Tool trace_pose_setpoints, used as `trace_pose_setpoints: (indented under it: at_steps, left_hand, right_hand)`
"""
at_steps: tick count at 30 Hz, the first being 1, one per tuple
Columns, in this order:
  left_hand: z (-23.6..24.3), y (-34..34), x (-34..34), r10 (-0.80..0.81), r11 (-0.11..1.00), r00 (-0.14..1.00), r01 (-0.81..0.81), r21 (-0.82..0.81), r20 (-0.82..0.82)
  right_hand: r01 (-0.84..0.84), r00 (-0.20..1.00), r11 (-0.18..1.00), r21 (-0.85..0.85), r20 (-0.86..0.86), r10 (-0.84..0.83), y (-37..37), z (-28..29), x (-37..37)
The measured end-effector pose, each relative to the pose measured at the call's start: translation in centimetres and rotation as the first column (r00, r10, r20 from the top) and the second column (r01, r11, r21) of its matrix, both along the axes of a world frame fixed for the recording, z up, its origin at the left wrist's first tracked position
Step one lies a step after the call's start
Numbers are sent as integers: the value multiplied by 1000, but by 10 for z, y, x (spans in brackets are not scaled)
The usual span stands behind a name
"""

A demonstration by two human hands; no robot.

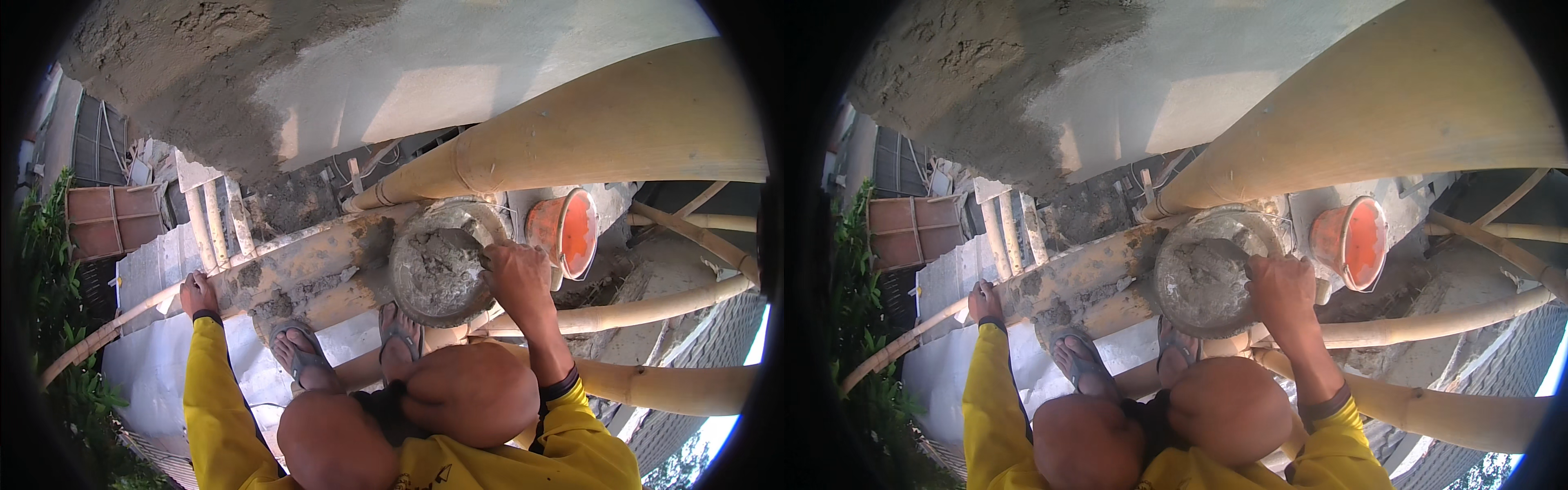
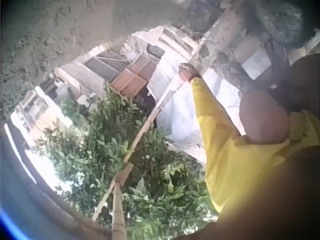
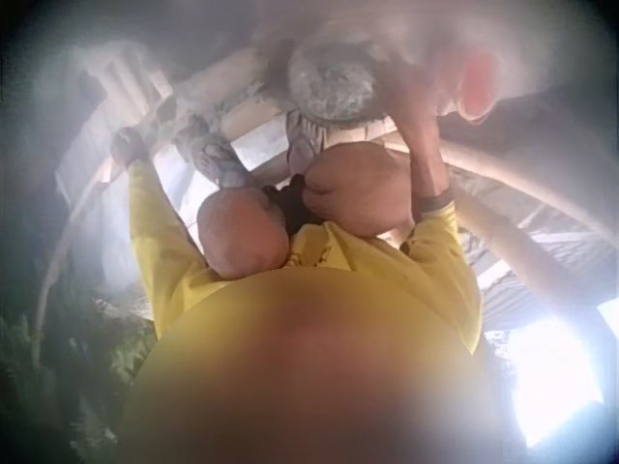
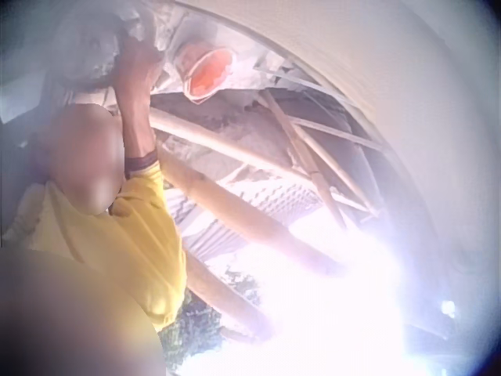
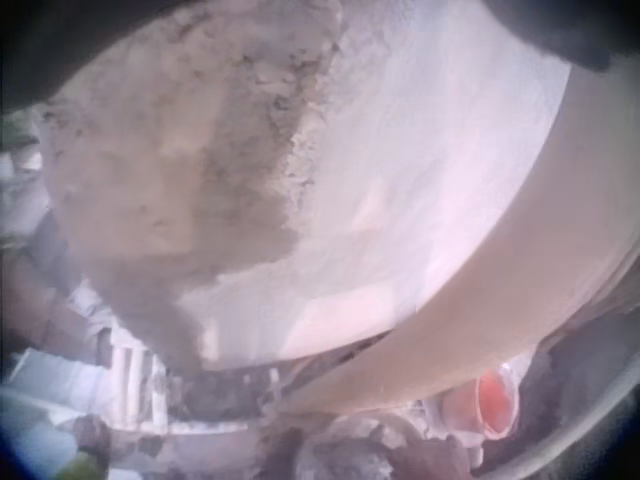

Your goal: The person scoops wet cement from a bucket with a trowel and applies it to a vertical wall surface, smoothing the layer repeatedly. The person stands on bamboo scaffolding and works on a section of the wall, occasionally repositioning the trowel and bucket.

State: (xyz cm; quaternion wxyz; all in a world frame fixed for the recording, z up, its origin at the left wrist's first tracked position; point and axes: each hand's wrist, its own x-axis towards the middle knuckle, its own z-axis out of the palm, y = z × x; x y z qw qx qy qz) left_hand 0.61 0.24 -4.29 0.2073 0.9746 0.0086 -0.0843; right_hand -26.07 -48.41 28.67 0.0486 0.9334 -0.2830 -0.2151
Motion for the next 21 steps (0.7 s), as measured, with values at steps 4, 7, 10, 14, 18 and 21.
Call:
trace_pose_setpoints:
  at_steps: [4, 7, 10, 14, 18, 21]
  left_hand:
    - [4, -1, -1, 59, 998, 998, -58, 39, -10]
    - [7, -3, -2, 83, 994, 996, -81, 79, -35]
    - [12, -7, -4, 82, 990, 997, -81, 115, 1]
    - [21, -12, -5, 96, 990, 995, -97, 101, 13]
    - [30, -18, -4, 108, 988, 994, -103, 114, -34]
    - [34, -20, -3, 93, 987, 994, -84, 137, -62]
  right_hand:
    - [107, 994, 990, 90, -45, -103, 1, 19, 6]
    - [6, 1000, 998, 64, 19, -7, 2, 16, 6]
    - [-8, 997, 996, 85, 83, 1, 5, 8, 1]
    - [48, 990, 986, 158, 124, -68, 7, 4, -3]
    - [109, 986, 986, 122, 109, -123, 5, 9, -1]
    - [170, 981, 978, 124, 69, -180, 0, 10, -1]
